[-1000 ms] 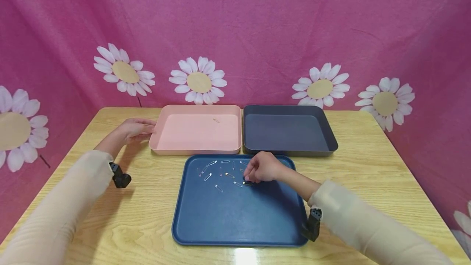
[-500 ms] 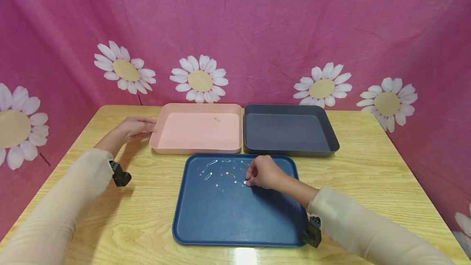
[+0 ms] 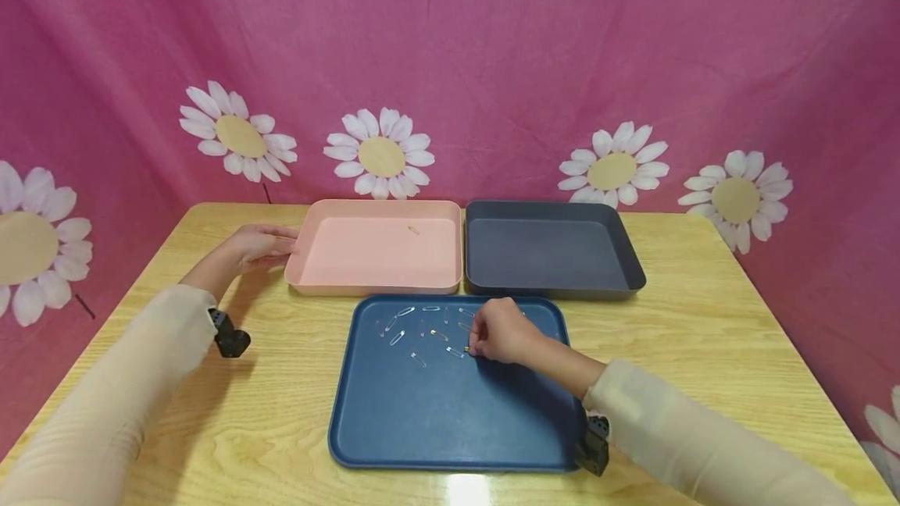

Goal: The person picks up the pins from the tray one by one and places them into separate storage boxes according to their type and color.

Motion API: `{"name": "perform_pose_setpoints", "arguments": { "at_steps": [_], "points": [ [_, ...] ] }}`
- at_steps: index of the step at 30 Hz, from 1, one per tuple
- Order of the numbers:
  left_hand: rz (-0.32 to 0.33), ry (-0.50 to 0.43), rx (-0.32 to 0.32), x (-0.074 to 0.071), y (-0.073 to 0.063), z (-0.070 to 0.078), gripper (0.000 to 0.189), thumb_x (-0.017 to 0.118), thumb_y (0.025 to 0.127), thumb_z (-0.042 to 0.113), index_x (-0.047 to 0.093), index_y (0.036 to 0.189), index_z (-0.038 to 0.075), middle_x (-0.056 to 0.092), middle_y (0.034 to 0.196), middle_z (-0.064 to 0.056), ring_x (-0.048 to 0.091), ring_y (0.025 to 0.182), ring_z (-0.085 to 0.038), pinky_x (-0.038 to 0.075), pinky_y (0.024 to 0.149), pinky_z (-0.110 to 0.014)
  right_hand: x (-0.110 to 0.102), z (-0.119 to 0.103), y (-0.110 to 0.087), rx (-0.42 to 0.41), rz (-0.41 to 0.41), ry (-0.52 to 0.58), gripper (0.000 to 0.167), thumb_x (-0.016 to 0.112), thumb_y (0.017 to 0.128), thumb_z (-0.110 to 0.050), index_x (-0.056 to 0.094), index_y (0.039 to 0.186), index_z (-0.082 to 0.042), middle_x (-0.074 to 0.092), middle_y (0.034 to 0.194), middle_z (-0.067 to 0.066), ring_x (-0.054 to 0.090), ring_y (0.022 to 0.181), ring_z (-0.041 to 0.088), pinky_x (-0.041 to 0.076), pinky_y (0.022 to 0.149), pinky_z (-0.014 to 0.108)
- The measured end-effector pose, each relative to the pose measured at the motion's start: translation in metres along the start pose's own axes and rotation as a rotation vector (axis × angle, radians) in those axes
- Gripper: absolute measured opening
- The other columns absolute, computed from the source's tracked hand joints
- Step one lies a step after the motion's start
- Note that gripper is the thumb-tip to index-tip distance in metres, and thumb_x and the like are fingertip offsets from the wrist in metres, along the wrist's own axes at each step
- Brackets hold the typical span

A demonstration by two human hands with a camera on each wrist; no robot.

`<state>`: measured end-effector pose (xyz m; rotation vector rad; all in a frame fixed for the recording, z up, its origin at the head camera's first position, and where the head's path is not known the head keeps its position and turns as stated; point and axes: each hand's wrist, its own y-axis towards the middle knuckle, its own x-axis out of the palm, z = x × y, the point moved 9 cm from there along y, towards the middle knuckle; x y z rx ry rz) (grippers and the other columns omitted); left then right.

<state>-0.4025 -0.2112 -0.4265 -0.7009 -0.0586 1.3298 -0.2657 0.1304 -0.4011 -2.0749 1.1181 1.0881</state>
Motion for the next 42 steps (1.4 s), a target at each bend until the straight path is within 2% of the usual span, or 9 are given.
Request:
{"name": "perform_pose_setpoints", "arguments": {
  "at_steps": [3, 5, 11, 20, 30, 33, 42],
  "points": [
    [0.001, -0.004, 0.006, -0.001, 0.000, 0.000, 0.047, 0.054, 0.096, 0.009, 0.043, 0.141, -0.001, 0.059, 0.118, -0.007, 0.058, 0.092, -0.007, 0.043, 0.110, -0.037, -0.004, -0.001, 0.001, -0.007, 0.001, 0.002, 0.009, 0.076, 0.078, -0.006, 0.074, 0.070, -0.010, 0.070, 0.066, -0.002, 0.051, 0.057, -0.001, 0.045, 0.053, 0.014],
    [0.005, 0.002, 0.006, -0.002, 0.000, 0.001, 0.047, 0.054, 0.096, 0.010, 0.044, 0.141, -0.001, 0.060, 0.117, -0.006, 0.058, 0.088, -0.004, 0.044, 0.110, -0.036, -0.005, 0.002, 0.003, 0.022, -0.020, 0.035, 0.008, 0.074, 0.078, -0.006, 0.075, 0.072, -0.011, 0.071, 0.065, -0.002, 0.051, 0.056, 0.000, 0.046, 0.052, 0.016],
    [0.009, 0.005, 0.000, -0.003, 0.001, 0.000, 0.047, 0.054, 0.097, 0.010, 0.043, 0.141, -0.001, 0.057, 0.123, -0.008, 0.059, 0.092, -0.006, 0.043, 0.110, -0.036, -0.003, 0.015, 0.008, 0.184, -0.108, 0.251, 0.009, 0.068, 0.078, 0.001, 0.075, 0.079, -0.005, 0.072, 0.070, 0.006, 0.059, 0.061, 0.009, 0.055, 0.059, 0.024],
    [0.019, -0.003, 0.014, -0.004, 0.002, 0.002, 0.049, 0.054, 0.096, 0.011, 0.042, 0.143, 0.000, 0.059, 0.105, 0.000, 0.057, 0.081, -0.001, 0.045, 0.109, -0.035, -0.007, 0.018, 0.018, 0.273, -0.142, 0.420, 0.009, 0.068, 0.079, 0.002, 0.073, 0.086, 0.003, 0.073, 0.077, 0.013, 0.063, 0.066, 0.013, 0.060, 0.066, 0.031],
    [0.022, -0.008, 0.007, -0.002, 0.000, 0.002, 0.050, 0.054, 0.096, 0.010, 0.041, 0.143, -0.001, 0.055, 0.119, -0.008, 0.057, 0.083, -0.003, 0.044, 0.109, -0.035, -0.013, 0.012, 0.033, 0.267, -0.163, 0.496, 0.012, 0.071, 0.081, 0.001, 0.071, 0.090, 0.008, 0.072, 0.074, 0.009, 0.066, 0.067, 0.015, 0.061, 0.074, 0.041],
    [0.018, -0.009, 0.008, -0.002, 0.000, 0.002, 0.050, 0.055, 0.096, 0.010, 0.042, 0.143, -0.001, 0.056, 0.116, -0.006, 0.056, 0.078, -0.001, 0.045, 0.109, -0.035, -0.016, 0.009, 0.039, 0.257, -0.166, 0.502, 0.014, 0.072, 0.080, 0.002, 0.070, 0.092, 0.010, 0.073, 0.076, 0.012, 0.067, 0.067, 0.014, 0.061, 0.076, 0.042],
    [-0.003, -0.014, 0.024, -0.001, -0.001, 0.004, 0.049, 0.055, 0.096, 0.008, 0.042, 0.141, -0.004, 0.060, 0.094, 0.003, 0.057, 0.076, 0.000, 0.044, 0.110, -0.037, -0.030, 0.009, 0.065, 0.304, -0.154, 0.468, 0.017, 0.070, 0.082, 0.001, 0.070, 0.098, 0.009, 0.074, 0.086, 0.017, 0.069, 0.073, 0.018, 0.059, 0.084, 0.044]
  ]
}}
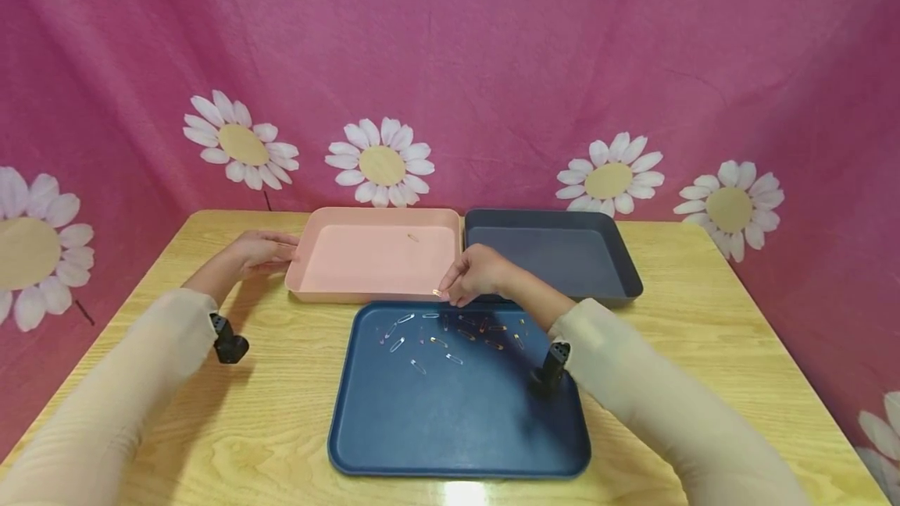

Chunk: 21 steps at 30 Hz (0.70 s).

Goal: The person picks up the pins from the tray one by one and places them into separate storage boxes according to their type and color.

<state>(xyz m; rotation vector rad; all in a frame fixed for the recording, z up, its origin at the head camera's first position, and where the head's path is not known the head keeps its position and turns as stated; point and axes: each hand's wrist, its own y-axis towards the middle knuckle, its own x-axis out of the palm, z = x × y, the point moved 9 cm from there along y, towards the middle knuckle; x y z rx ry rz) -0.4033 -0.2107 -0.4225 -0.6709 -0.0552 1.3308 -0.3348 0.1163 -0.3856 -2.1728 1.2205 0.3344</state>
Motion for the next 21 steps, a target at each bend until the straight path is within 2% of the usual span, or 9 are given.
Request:
{"name": "perform_pose_setpoints", "arguments": {
  "at_steps": [6, 10, 14, 17, 21],
  "points": [
    [-0.010, -0.011, 0.006, 0.000, -0.001, 0.000, 0.048, 0.054, 0.096, 0.007, 0.041, 0.140, -0.006, 0.061, 0.086, 0.008, 0.058, 0.073, 0.002, 0.043, 0.111, -0.038, -0.011, -0.010, 0.016, 0.033, 0.005, -0.015, 0.023, 0.069, 0.083, 0.002, 0.069, 0.105, 0.010, 0.074, 0.093, 0.020, 0.072, 0.075, 0.017, 0.058, 0.083, 0.040],
    [-0.005, -0.027, 0.005, 0.000, 0.001, -0.002, 0.049, 0.055, 0.095, 0.006, 0.041, 0.142, -0.004, 0.061, 0.084, 0.010, 0.058, 0.073, 0.003, 0.044, 0.109, -0.036, -0.017, -0.020, 0.029, 0.028, 0.013, -0.062, 0.023, 0.071, 0.082, 0.001, 0.070, 0.104, 0.008, 0.074, 0.080, 0.009, 0.068, 0.068, 0.011, 0.059, 0.082, 0.037],
    [-0.006, -0.036, 0.014, 0.000, 0.003, -0.002, 0.050, 0.055, 0.095, 0.005, 0.041, 0.141, -0.005, 0.061, 0.077, 0.013, 0.058, 0.072, 0.003, 0.046, 0.108, -0.035, -0.022, -0.027, 0.041, 0.042, 0.015, -0.108, 0.022, 0.072, 0.082, -0.003, 0.072, 0.102, 0.007, 0.070, 0.067, -0.002, 0.066, 0.066, 0.011, 0.059, 0.085, 0.039],
    [-0.009, -0.041, 0.022, 0.000, 0.003, -0.002, 0.049, 0.055, 0.095, 0.005, 0.041, 0.141, -0.006, 0.060, 0.074, 0.014, 0.058, 0.072, 0.003, 0.045, 0.109, -0.037, -0.025, -0.030, 0.049, 0.060, 0.010, -0.123, 0.022, 0.072, 0.083, -0.003, 0.072, 0.103, 0.007, 0.068, 0.065, -0.004, 0.066, 0.066, 0.011, 0.057, 0.089, 0.041],
    [-0.013, -0.053, 0.019, 0.001, 0.002, -0.002, 0.051, 0.056, 0.094, 0.005, 0.041, 0.142, -0.005, 0.061, 0.078, 0.012, 0.057, 0.073, 0.003, 0.043, 0.111, -0.038, -0.028, -0.035, 0.060, 0.078, 0.003, -0.110, 0.023, 0.070, 0.084, 0.000, 0.070, 0.105, 0.009, 0.068, 0.066, -0.003, 0.065, 0.065, 0.009, 0.058, 0.088, 0.039]
  ]
}}
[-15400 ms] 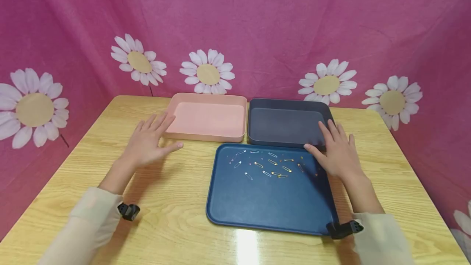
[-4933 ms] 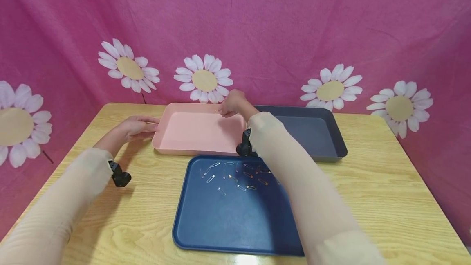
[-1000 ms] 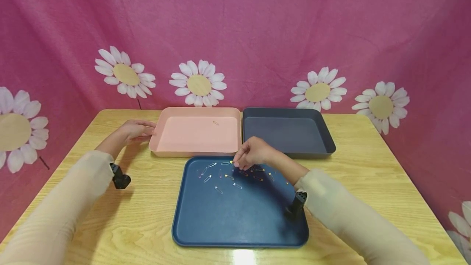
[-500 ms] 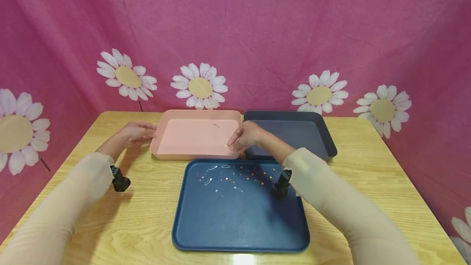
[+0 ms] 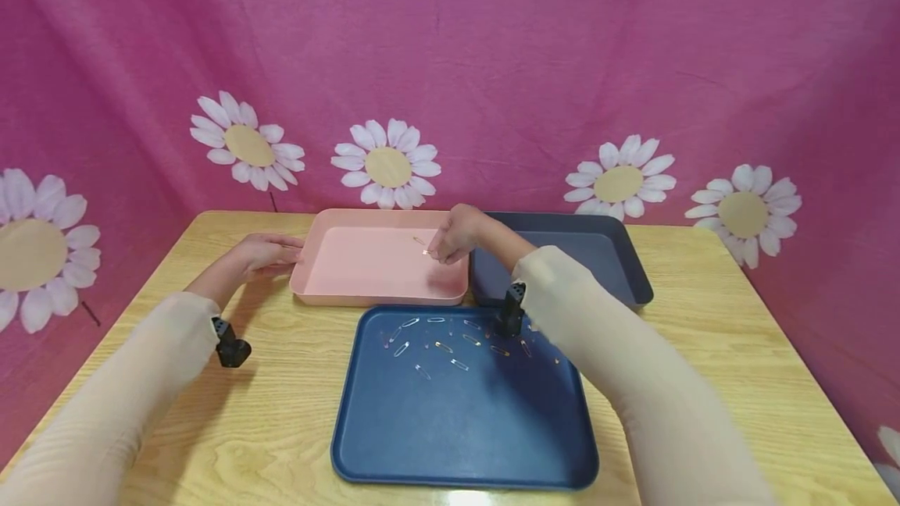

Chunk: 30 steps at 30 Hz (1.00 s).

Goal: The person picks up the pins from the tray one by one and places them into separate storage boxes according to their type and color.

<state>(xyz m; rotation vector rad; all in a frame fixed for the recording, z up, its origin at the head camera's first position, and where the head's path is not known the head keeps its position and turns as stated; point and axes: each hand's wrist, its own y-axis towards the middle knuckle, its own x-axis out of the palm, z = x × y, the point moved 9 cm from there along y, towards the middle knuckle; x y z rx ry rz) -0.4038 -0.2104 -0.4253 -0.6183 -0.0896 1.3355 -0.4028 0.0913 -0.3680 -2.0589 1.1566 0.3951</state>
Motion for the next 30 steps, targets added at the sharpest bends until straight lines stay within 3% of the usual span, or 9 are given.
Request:
{"name": "perform_pose_setpoints", "arguments": {
  "at_steps": [7, 12, 16, 19, 23, 25, 28, 30],
  "points": [
    [0.002, -0.019, -0.002, -0.002, 0.003, -0.003, 0.050, 0.056, 0.094, 0.005, 0.042, 0.141, -0.005, 0.062, 0.079, 0.013, 0.058, 0.071, 0.004, 0.046, 0.107, -0.033, 0.000, -0.014, 0.021, 0.012, -0.002, 0.067, 0.022, 0.067, 0.085, 0.004, 0.068, 0.105, 0.012, 0.066, 0.065, -0.002, 0.063, 0.062, 0.008, 0.056, 0.091, 0.041],
    [0.021, -0.006, -0.037, -0.004, 0.004, -0.006, 0.049, 0.057, 0.095, 0.008, 0.045, 0.141, -0.001, 0.064, 0.116, -0.007, 0.060, 0.077, 0.002, 0.046, 0.107, -0.033, 0.002, -0.023, 0.033, 0.024, -0.010, 0.075, 0.025, 0.069, 0.084, 0.002, 0.068, 0.107, 0.012, 0.068, 0.066, -0.001, 0.063, 0.063, 0.008, 0.057, 0.089, 0.038],
    [0.011, 0.028, -0.029, -0.003, 0.000, -0.004, 0.048, 0.054, 0.096, 0.012, 0.045, 0.142, 0.001, 0.048, 0.144, -0.017, 0.060, 0.104, -0.011, 0.042, 0.111, -0.036, 0.000, -0.022, 0.051, 0.018, -0.010, 0.083, 0.023, 0.071, 0.082, 0.002, 0.070, 0.104, 0.010, 0.072, 0.073, 0.006, 0.066, 0.066, 0.011, 0.058, 0.086, 0.038],
    [0.003, 0.040, -0.010, -0.003, -0.004, -0.003, 0.048, 0.054, 0.096, 0.015, 0.045, 0.141, 0.001, 0.044, 0.149, -0.017, 0.053, 0.124, -0.023, 0.039, 0.114, -0.038, -0.002, 0.002, 0.101, -0.011, -0.040, 0.120, 0.019, 0.076, 0.077, 0.001, 0.074, 0.095, 0.006, 0.074, 0.079, 0.011, 0.070, 0.070, 0.016, 0.061, 0.078, 0.037],
    [0.003, 0.046, -0.011, -0.003, -0.004, -0.004, 0.047, 0.054, 0.097, 0.016, 0.046, 0.141, 0.002, 0.045, 0.148, -0.016, 0.049, 0.130, -0.028, 0.039, 0.114, -0.039, -0.003, 0.049, 0.187, -0.031, -0.077, 0.203, 0.026, 0.088, 0.062, -0.003, 0.074, 0.083, 0.002, 0.075, 0.077, 0.013, 0.072, 0.069, 0.020, 0.062, 0.066, 0.035],
    [0.006, 0.037, -0.021, -0.003, -0.003, -0.005, 0.046, 0.054, 0.097, 0.014, 0.047, 0.141, 0.002, 0.046, 0.147, -0.016, 0.050, 0.128, -0.027, 0.040, 0.113, -0.038, -0.003, 0.056, 0.201, -0.016, -0.045, 0.215, 0.029, 0.088, 0.060, -0.002, 0.073, 0.084, 0.002, 0.075, 0.077, 0.012, 0.072, 0.069, 0.020, 0.062, 0.066, 0.035],
    [0.011, 0.037, -0.033, -0.004, 0.000, -0.007, 0.046, 0.054, 0.097, 0.013, 0.047, 0.141, 0.003, 0.046, 0.147, -0.015, 0.050, 0.127, -0.025, 0.041, 0.113, -0.038, -0.002, 0.046, 0.192, -0.009, 0.021, 0.166, 0.028, 0.086, 0.064, -0.002, 0.072, 0.088, 0.003, 0.075, 0.079, 0.013, 0.072, 0.070, 0.021, 0.062, 0.067, 0.036],
    [0.020, 0.029, -0.043, -0.005, 0.001, -0.008, 0.046, 0.054, 0.097, 0.013, 0.047, 0.141, 0.003, 0.047, 0.147, -0.015, 0.050, 0.128, -0.026, 0.041, 0.113, -0.038, 0.000, 0.030, 0.166, 0.021, 0.072, 0.103, 0.024, 0.081, 0.073, -0.002, 0.073, 0.094, 0.004, 0.075, 0.082, 0.012, 0.072, 0.074, 0.019, 0.061, 0.071, 0.036]
  ]
}}
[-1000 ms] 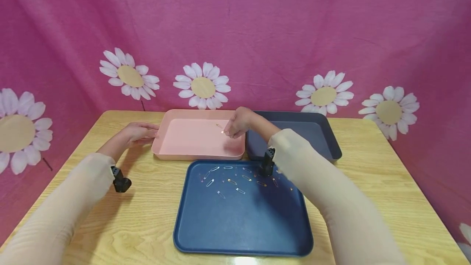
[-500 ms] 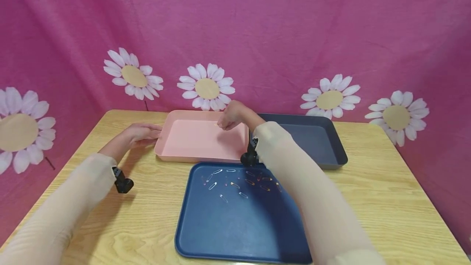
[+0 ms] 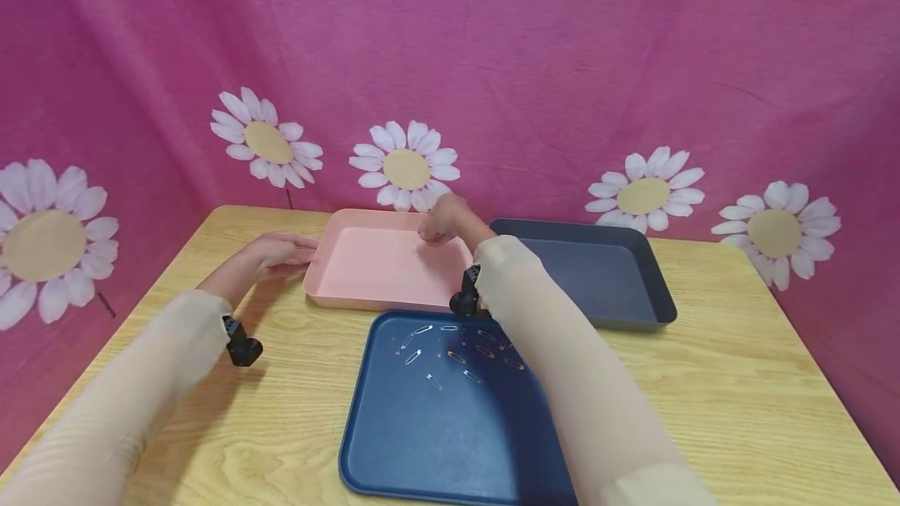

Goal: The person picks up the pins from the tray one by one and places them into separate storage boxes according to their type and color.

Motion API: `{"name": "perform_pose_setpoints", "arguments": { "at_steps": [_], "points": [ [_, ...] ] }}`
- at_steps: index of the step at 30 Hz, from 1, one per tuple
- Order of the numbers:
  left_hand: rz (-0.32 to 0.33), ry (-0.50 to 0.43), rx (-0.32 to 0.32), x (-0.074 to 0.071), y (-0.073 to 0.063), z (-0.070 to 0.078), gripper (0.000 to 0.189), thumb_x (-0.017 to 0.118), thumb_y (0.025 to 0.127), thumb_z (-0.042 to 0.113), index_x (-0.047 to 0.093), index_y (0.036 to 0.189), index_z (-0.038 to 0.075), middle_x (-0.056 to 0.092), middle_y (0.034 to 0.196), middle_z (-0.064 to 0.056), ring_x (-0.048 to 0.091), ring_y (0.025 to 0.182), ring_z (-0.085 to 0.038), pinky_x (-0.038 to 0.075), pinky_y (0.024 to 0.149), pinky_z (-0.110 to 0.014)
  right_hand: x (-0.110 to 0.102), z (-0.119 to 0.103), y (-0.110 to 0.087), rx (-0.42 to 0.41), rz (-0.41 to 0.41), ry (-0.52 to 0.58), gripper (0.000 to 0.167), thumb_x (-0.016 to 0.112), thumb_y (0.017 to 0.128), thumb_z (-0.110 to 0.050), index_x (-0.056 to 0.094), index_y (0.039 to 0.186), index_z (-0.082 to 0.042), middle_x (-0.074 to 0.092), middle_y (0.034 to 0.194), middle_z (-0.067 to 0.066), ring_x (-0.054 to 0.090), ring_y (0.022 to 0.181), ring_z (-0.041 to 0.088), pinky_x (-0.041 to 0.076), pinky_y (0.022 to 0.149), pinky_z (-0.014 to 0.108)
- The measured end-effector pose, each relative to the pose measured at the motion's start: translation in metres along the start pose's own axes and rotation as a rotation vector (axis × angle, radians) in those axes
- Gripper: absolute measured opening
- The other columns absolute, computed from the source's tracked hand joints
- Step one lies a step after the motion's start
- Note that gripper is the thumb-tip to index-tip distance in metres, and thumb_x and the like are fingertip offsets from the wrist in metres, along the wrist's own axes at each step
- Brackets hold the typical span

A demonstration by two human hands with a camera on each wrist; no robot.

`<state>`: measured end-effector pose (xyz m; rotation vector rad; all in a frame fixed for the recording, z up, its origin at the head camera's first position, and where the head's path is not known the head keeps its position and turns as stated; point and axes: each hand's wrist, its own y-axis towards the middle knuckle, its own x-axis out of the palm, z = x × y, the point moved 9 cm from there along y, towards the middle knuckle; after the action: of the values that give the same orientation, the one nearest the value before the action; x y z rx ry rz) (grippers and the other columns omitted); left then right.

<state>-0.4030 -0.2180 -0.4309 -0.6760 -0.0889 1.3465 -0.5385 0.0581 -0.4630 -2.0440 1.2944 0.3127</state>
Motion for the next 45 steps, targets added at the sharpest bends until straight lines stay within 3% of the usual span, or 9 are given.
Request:
{"name": "perform_pose_setpoints", "arguments": {
  "at_steps": [1, 3, 8, 14, 20, 25, 34, 38, 45],
  "points": [
    [0.001, 0.002, -0.002, 0.001, 0.000, 0.000, 0.046, 0.054, 0.097, 0.013, 0.047, 0.141, 0.003, 0.047, 0.147, -0.015, 0.050, 0.128, -0.026, 0.041, 0.113, -0.038, 0.000, -0.009, -0.019, 0.002, 0.005, -0.027, 0.022, 0.079, 0.075, -0.003, 0.074, 0.096, 0.002, 0.075, 0.082, 0.011, 0.072, 0.074, 0.018, 0.061, 0.072, 0.034],
    [0.007, 0.004, -0.008, 0.002, 0.000, 0.001, 0.046, 0.054, 0.097, 0.013, 0.047, 0.141, 0.004, 0.047, 0.147, -0.016, 0.050, 0.129, -0.027, 0.041, 0.113, -0.038, 0.000, -0.012, -0.031, -0.011, -0.003, -0.039, 0.022, 0.080, 0.074, -0.006, 0.075, 0.094, 0.000, 0.075, 0.080, 0.010, 0.071, 0.073, 0.016, 0.061, 0.071, 0.032],
    [0.017, 0.004, -0.023, 0.004, -0.001, 0.001, 0.044, 0.053, 0.097, 0.012, 0.048, 0.140, 0.004, 0.048, 0.146, -0.015, 0.052, 0.127, -0.026, 0.042, 0.112, -0.037, -0.001, 0.004, -0.029, -0.066, -0.086, -0.006, 0.019, 0.085, 0.070, -0.013, 0.076, 0.085, -0.005, 0.075, 0.076, 0.009, 0.071, 0.070, 0.015, 0.061, 0.065, 0.029],
    [0.027, -0.001, -0.024, 0.006, -0.001, 0.001, 0.044, 0.053, 0.097, 0.011, 0.048, 0.140, 0.003, 0.047, 0.146, -0.017, 0.055, 0.116, -0.019, 0.044, 0.110, -0.035, 0.001, -0.023, -0.121, -0.051, 0.021, -0.083, 0.025, 0.071, 0.084, -0.005, 0.071, 0.106, 0.005, 0.075, 0.092, 0.015, 0.071, 0.079, 0.018, 0.059, 0.084, 0.038],
    [0.022, 0.001, 0.002, 0.005, -0.005, 0.002, 0.045, 0.052, 0.097, 0.010, 0.046, 0.141, 0.000, 0.046, 0.147, -0.018, 0.055, 0.117, -0.020, 0.044, 0.110, -0.035, 0.005, -0.021, -0.165, -0.115, 0.032, -0.080, 0.026, 0.070, 0.086, -0.008, 0.070, 0.109, 0.005, 0.075, 0.092, 0.014, 0.071, 0.077, 0.017, 0.060, 0.081, 0.036],
    [0.025, 0.000, 0.010, 0.004, -0.006, 0.004, 0.045, 0.053, 0.097, 0.010, 0.047, 0.140, 0.001, 0.046, 0.147, -0.017, 0.053, 0.122, -0.023, 0.043, 0.111, -0.036, 0.005, -0.009, -0.186, -0.127, 0.072, -0.107, 0.023, 0.073, 0.084, -0.012, 0.073, 0.104, 0.000, 0.075, 0.090, 0.012, 0.064, 0.074, 0.012, 0.056, 0.067, 0.026],
    [0.025, -0.011, 0.020, 0.005, -0.007, 0.005, 0.045, 0.052, 0.097, 0.009, 0.045, 0.141, -0.001, 0.045, 0.147, -0.019, 0.053, 0.122, -0.024, 0.044, 0.110, -0.036, 0.028, 0.008, -0.224, -0.159, -0.010, 0.003, 0.021, 0.070, 0.085, -0.005, 0.071, 0.102, 0.007, 0.074, 0.089, 0.020, 0.070, 0.074, 0.019, 0.061, 0.078, 0.039],
    [0.036, -0.009, 0.000, 0.004, -0.009, 0.005, 0.044, 0.054, 0.096, 0.010, 0.049, 0.139, 0.001, 0.050, 0.144, -0.016, 0.055, 0.119, -0.021, 0.047, 0.106, -0.033, 0.040, 0.018, -0.236, -0.178, -0.032, -0.016, 0.020, 0.071, 0.084, -0.004, 0.071, 0.099, 0.008, 0.074, 0.088, 0.021, 0.071, 0.072, 0.020, 0.061, 0.073, 0.036],
    [0.041, -0.004, -0.029, 0.005, -0.007, 0.003, 0.046, 0.050, 0.098, 0.007, 0.043, 0.143, 0.002, 0.042, 0.150, -0.017, 0.047, 0.130, -0.025, 0.041, 0.112, -0.036, 0.054, 0.034, -0.244, -0.153, -0.011, -0.107, 0.013, 0.074, 0.080, -0.002, 0.075, 0.092, 0.003, 0.074, 0.079, 0.015, 0.066, 0.064, 0.011, 0.061, 0.065, 0.031]
  ]
}}
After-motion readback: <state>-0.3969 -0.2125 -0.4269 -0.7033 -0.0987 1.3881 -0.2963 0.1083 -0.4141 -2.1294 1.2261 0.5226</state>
